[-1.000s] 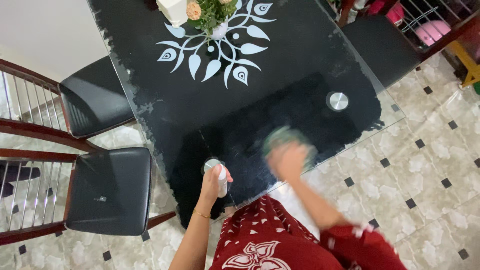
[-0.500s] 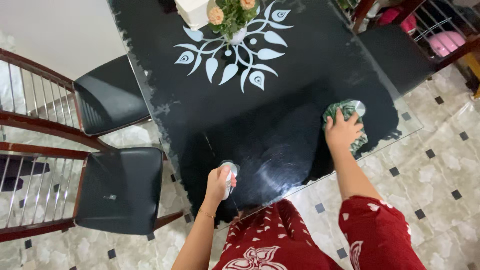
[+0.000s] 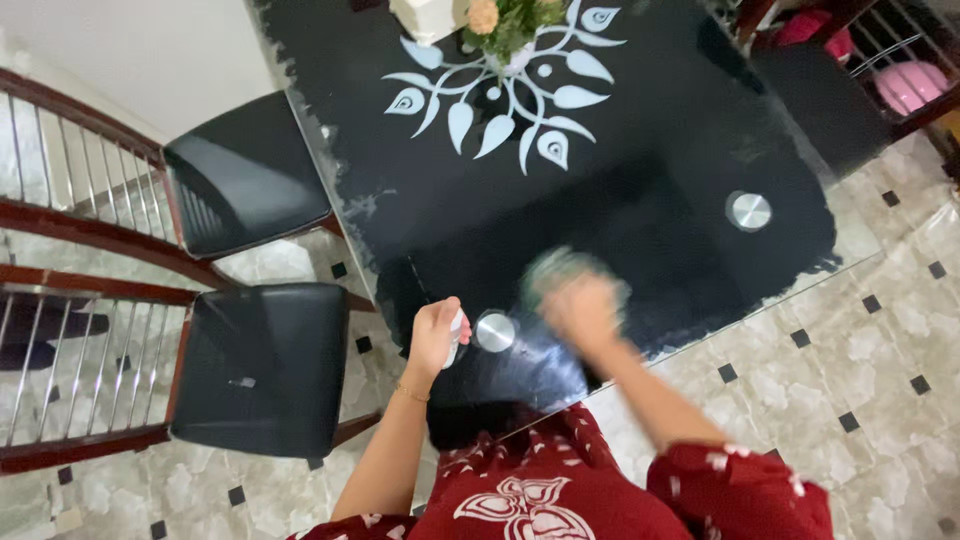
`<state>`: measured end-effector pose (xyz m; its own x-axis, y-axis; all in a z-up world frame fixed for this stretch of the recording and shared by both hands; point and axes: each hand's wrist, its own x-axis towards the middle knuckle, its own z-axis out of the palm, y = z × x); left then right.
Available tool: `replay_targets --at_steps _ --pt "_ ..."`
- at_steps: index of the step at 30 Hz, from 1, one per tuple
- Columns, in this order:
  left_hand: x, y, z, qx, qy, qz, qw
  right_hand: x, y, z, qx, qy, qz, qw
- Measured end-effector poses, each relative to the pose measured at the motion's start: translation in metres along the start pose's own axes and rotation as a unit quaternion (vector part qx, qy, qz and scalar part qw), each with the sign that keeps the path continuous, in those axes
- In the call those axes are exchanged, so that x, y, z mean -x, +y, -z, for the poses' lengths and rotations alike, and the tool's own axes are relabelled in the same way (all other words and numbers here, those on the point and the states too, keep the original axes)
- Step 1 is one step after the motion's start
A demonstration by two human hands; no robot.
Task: The person cleans a black glass dining table using a spray bottle and a green cloth. They spray the surface and wipe it down, moving a flower vase and a tissue box aside to clean underneath them, then returning the items to their original positions.
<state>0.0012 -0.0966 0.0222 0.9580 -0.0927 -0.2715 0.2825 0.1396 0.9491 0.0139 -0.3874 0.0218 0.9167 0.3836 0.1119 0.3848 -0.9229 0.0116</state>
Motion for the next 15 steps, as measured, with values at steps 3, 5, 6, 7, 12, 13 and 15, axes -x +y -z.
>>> replay_targets --at_steps 3,5,6,7,12,13,15 --pt "0.01 -0.006 0.008 -0.01 0.017 0.016 1.0 -0.022 0.105 -0.022 -0.034 0.199 -0.266 0.943" --pt "0.02 -0.013 0.022 -0.006 0.029 0.023 0.999 -0.043 0.124 -0.031 -0.006 0.204 -0.344 0.917" --pt "0.026 -0.016 0.029 -0.007 0.031 0.02 0.999 -0.044 0.113 -0.036 0.019 0.203 -0.321 0.925" --pt "0.032 -0.02 0.036 -0.008 0.034 0.018 0.999 -0.045 0.089 -0.041 0.044 0.203 -0.298 0.932" --pt "0.03 -0.023 0.06 0.006 0.044 0.02 0.999 0.008 -0.115 -0.034 0.0 0.086 0.072 0.994" --pt "0.031 -0.022 0.062 0.007 0.045 0.016 0.999 0.023 -0.138 -0.021 -0.075 0.087 0.131 0.985" --pt "0.031 -0.019 0.064 0.012 0.041 0.012 0.999 0.046 -0.185 0.003 -0.224 0.085 0.239 0.941"
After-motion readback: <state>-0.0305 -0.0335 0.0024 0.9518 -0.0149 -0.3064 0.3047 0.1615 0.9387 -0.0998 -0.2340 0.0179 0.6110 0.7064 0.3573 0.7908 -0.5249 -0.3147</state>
